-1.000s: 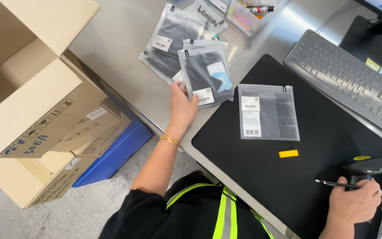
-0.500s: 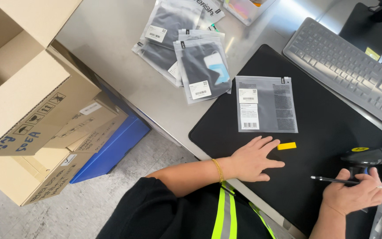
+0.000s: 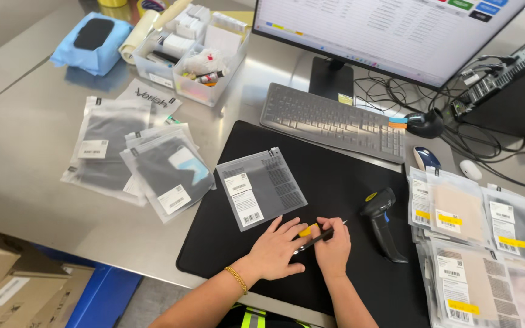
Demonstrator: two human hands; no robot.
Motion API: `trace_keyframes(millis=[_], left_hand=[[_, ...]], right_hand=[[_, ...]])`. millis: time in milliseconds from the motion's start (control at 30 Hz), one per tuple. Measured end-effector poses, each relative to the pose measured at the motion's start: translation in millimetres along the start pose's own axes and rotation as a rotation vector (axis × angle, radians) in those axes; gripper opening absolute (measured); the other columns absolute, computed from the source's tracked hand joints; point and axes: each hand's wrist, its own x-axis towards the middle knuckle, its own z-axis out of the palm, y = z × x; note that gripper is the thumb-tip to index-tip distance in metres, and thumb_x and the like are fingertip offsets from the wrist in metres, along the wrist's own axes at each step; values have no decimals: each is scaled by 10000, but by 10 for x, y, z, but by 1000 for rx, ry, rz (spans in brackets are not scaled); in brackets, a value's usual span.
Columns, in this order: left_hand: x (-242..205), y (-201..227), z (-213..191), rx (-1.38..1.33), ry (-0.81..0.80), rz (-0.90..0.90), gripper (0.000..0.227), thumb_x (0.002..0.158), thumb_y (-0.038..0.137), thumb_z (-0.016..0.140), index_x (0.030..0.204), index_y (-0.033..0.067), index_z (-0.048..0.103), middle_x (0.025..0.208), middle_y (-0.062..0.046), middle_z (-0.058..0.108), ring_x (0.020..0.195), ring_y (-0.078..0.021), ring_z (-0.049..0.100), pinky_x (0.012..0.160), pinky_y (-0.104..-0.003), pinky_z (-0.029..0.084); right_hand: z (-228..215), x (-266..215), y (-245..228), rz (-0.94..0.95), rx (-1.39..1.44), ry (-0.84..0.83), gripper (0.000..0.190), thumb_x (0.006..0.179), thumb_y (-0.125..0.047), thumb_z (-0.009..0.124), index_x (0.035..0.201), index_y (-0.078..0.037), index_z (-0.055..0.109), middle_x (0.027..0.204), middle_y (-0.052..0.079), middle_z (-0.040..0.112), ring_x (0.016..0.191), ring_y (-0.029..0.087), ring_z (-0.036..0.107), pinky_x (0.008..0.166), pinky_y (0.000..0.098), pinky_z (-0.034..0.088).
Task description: The person repeatedly picks up small plastic bags containing items, scans them with a barcode scanner, writes on a yellow label with a pen, and places the labeled bags into a stack. The process is repeated for multiple packages throughout the clip.
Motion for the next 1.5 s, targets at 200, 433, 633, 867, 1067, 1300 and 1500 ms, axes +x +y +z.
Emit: trace_keyframes(millis=[200, 433, 633, 867, 1067, 1300, 1500], left_hand=[[-36, 19, -129, -31, 34, 6, 683, 799, 369, 777, 1400, 103, 595, 1498, -150, 453, 1479, -371, 318, 1215, -559, 199], [-15, -12, -164, -67, 20, 19, 605, 793, 297, 794, 1329, 76, 623, 1451, -137, 497, 1456, -351, 382, 1210, -557, 225], [-24, 19, -252, -77, 13, 28, 606, 799, 282, 785, 1350, 92, 623, 1470, -132, 489, 1461, -352, 364, 1197, -564, 231], [-158, -66, -159, -29, 12, 33, 616, 798, 301, 775, 1364, 118, 616, 1472, -126, 488, 1471, -333, 366, 1210, -554, 250], [-116, -29, -190, -10, 11, 13, 627, 794, 301, 770, 1376, 133, 605, 1468, -124, 484, 1467, -327, 365, 1216, -557, 244], [-110, -17, -178, 21, 36, 26, 651, 798, 300, 756, 1401, 127, 580, 1465, -125, 487, 1461, -337, 361, 1206, -569, 246], [-114, -42, -190, 9, 37, 23, 633, 802, 286, 747, 1393, 127, 587, 1472, -119, 493, 1464, -331, 365, 1210, -568, 249]], right_hand=[[-11, 2, -101, 106, -7, -34, 309, 738, -114, 821, 819, -74, 525, 878, -14, 695, 834, 200, 616, 709, 354, 535], [55, 30, -24, -49, -9, 88, 269, 717, -50, 805, 833, -78, 564, 837, 43, 629, 796, 242, 626, 702, 362, 519], [73, -33, 75, -334, 165, 173, 208, 837, -137, 719, 852, -64, 525, 876, 54, 635, 833, 221, 603, 752, 338, 504], [1, -40, 389, 32, 709, -325, 388, 1087, -252, 403, 1037, 5, 689, 814, 43, 633, 730, 92, 549, 681, 239, 432], [-11, 128, 354, 61, 626, -437, 79, 855, 10, 618, 872, -38, 558, 758, 15, 669, 669, 54, 617, 644, 195, 503], [54, 86, 396, -34, 476, -356, 131, 870, 8, 686, 790, -33, 591, 756, 8, 652, 671, 36, 564, 618, 204, 469], [118, 94, 488, -91, 339, -345, 160, 845, -1, 704, 752, -25, 576, 714, 4, 639, 636, 29, 555, 585, 206, 463]])
